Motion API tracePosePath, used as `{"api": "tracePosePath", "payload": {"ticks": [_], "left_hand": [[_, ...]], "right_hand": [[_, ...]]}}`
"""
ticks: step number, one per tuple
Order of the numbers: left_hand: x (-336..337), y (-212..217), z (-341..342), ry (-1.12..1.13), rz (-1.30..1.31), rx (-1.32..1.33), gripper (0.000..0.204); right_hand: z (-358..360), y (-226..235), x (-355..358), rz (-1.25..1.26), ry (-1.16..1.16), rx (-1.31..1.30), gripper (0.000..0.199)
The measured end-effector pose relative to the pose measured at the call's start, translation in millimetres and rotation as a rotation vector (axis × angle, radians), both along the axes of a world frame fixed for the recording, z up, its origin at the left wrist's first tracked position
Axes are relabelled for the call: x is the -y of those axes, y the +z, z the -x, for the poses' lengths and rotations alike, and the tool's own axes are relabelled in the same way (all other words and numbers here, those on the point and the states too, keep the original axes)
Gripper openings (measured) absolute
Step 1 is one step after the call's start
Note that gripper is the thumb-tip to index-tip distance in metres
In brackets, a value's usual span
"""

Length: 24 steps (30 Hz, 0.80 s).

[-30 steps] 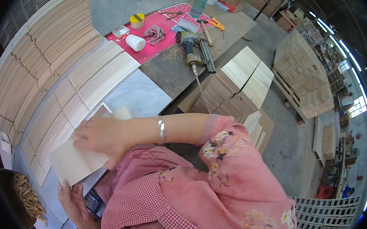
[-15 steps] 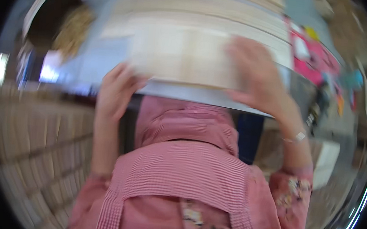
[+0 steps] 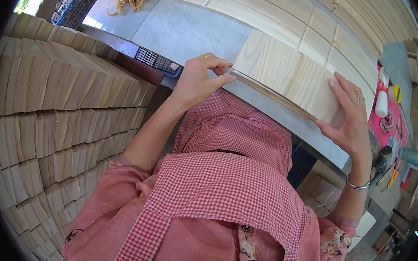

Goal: Assembling wooden boxes by applying glue to the edges and securing them with a pneumatic nailer.

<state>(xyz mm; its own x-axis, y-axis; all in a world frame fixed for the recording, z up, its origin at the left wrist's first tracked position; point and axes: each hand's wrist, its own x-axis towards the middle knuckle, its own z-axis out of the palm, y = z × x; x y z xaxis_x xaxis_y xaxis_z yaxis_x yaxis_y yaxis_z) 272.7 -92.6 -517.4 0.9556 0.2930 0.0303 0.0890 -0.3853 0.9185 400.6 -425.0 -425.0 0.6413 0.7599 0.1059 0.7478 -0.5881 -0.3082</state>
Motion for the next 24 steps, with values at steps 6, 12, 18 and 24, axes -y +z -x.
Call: {"api": "tracePosePath", "payload": {"ticks": [6,12,18,24], "left_hand": [[7.6,4.0,-6.1,0.006,-0.129,0.048,0.021],[8.2,5.6,-5.5,-0.025,-0.451,0.128,0.017],[11.0,3.4,-5.9,-0.054,-0.710,0.210,0.013],[12.5,5.2,-5.5,-0.054,-0.799,0.209,0.013]], "right_hand": [[-1.2,-3.5,-0.7,0.018,-0.022,-0.003,0.081],[-12.6,-18.9,6.7,-0.021,0.048,-0.054,0.080],[-13.5,-36.9,11.4,-0.002,0.028,-0.013,0.081],[-13.5,-47.9,15.2,0.018,0.018,0.003,0.081]]}}
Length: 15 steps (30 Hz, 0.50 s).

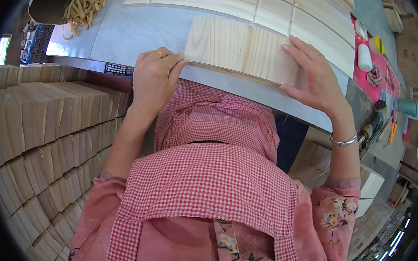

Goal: Assembling wooden boxes by applying glue to the edges and securing them with a pneumatic nailer.

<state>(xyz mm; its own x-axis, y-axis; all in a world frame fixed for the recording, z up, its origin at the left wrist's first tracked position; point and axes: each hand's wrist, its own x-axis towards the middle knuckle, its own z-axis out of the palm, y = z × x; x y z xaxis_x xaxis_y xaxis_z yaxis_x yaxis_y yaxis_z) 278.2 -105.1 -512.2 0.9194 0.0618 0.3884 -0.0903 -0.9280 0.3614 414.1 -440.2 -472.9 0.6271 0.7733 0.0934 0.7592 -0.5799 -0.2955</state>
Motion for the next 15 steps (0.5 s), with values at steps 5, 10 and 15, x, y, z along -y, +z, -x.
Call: {"api": "tracePosePath", "payload": {"ticks": [5,10,15], "left_hand": [[2.4,1.5,-0.4,0.011,-0.002,-0.013,0.012],[1.4,0.0,-1.1,0.013,0.024,-0.057,0.011],[0.4,3.0,-2.2,-0.006,0.031,-0.067,0.010]], "right_hand": [[-0.4,-1.4,-0.7,0.028,0.026,0.029,0.082],[-2.8,0.9,-3.8,0.064,0.031,0.021,0.083],[-7.1,4.6,-11.1,0.089,0.012,-0.028,0.084]]}}
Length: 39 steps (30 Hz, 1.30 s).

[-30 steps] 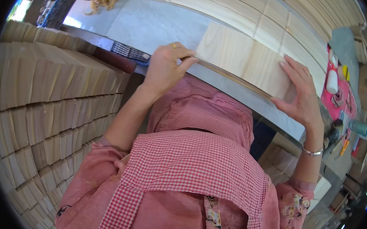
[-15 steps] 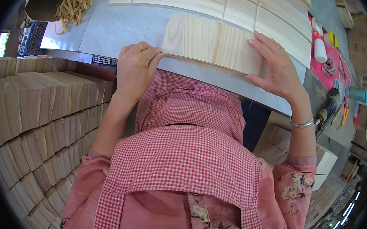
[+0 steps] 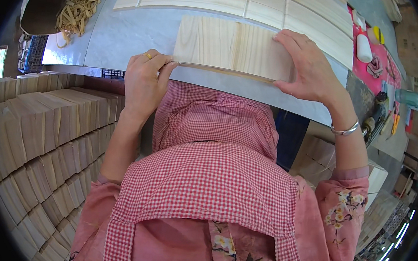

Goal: Assembling wooden boxes by applying glue to the edges and securing them with a pneumatic nailer.

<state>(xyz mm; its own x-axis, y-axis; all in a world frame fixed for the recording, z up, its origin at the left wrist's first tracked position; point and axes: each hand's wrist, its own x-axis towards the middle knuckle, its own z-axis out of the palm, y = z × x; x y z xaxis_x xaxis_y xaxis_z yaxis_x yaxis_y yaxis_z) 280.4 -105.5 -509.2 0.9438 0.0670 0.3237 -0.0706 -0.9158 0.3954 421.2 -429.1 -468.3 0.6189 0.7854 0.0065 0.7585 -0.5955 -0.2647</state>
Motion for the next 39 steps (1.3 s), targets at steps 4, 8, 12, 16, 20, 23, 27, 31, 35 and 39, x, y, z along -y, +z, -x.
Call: {"api": "tracePosePath", "payload": {"ticks": [4,8,12,16,20,23,27,31,35,39], "left_hand": [[1.2,-1.0,0.4,-0.015,-0.017,0.041,0.010],[1.4,-0.7,1.2,-0.026,-0.023,0.073,0.010],[0.9,0.7,2.9,-0.023,0.015,0.041,0.010],[1.6,6.8,-1.8,-0.025,0.118,-0.031,0.011],[1.4,9.5,-3.6,-0.036,0.210,-0.058,0.013],[1.1,10.3,-4.4,-0.043,0.225,-0.050,0.014],[4.0,8.9,-4.0,-0.046,0.191,-0.005,0.015],[6.7,11.2,-3.9,-0.008,0.225,-0.033,0.014],[4.0,11.2,-5.2,-0.020,0.262,-0.055,0.013],[2.9,11.9,-6.8,-0.028,0.275,-0.069,0.012]], "right_hand": [[4.4,-4.0,1.4,-0.003,0.015,0.077,0.079],[12.1,-9.0,15.6,-0.152,-0.031,0.166,0.065],[20.9,-14.4,43.9,-0.576,-0.307,0.177,0.030],[56.0,-31.2,77.1,-0.474,-0.578,0.139,0.008],[78.0,-45.5,76.7,-0.514,-0.591,0.101,0.008],[88.7,-45.7,66.2,-0.526,-0.606,0.086,0.008],[91.7,-44.5,55.5,-0.512,-0.635,0.073,0.007],[90.8,-43.9,54.5,-0.402,-0.587,0.123,0.008],[88.2,-46.9,53.9,-0.339,-0.595,0.172,0.008],[88.3,-43.8,50.8,-0.322,-0.606,0.182,0.008]]}}
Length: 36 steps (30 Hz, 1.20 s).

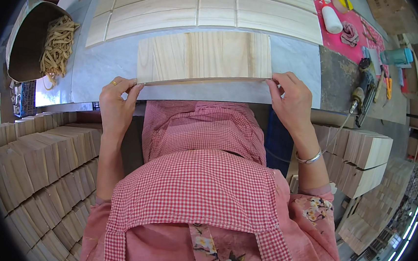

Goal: Assembling wooden boxes by applying glue to the edges and securing them with a pneumatic nailer.

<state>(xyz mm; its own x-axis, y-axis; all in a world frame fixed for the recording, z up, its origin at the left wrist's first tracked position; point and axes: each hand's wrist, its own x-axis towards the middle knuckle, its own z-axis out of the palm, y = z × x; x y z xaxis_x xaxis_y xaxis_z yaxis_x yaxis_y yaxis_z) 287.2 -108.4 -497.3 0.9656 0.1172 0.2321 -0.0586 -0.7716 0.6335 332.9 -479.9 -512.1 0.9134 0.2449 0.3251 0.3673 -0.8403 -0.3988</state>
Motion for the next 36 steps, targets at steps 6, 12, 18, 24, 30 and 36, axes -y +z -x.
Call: {"api": "tracePosePath", "payload": {"ticks": [6,12,18,24,30,36], "left_hand": [[-1.8,-3.2,-0.2,0.009,0.040,-0.008,0.011],[-5.0,-8.7,1.0,0.045,0.066,-0.014,0.010],[-1.2,-5.5,0.8,0.022,0.099,-0.052,0.009],[9.0,-2.0,4.7,0.027,0.048,-0.091,0.011],[20.5,35.8,-10.0,0.026,-0.164,-0.177,0.020],[98.7,48.4,-60.7,-0.406,-0.411,0.125,0.037]], "right_hand": [[-4.0,4.8,-2.1,-0.115,0.015,-0.071,0.003],[-8.7,10.3,-3.0,-0.174,0.024,-0.144,0.002],[-20.5,12.9,0.7,-0.210,0.022,-0.129,0.003],[-32.1,18.9,15.6,-0.138,0.057,-0.203,0.004],[-37.4,19.5,18.6,-0.136,0.041,-0.279,0.004],[-35.4,24.7,17.1,-0.141,0.018,-0.343,0.004]]}}
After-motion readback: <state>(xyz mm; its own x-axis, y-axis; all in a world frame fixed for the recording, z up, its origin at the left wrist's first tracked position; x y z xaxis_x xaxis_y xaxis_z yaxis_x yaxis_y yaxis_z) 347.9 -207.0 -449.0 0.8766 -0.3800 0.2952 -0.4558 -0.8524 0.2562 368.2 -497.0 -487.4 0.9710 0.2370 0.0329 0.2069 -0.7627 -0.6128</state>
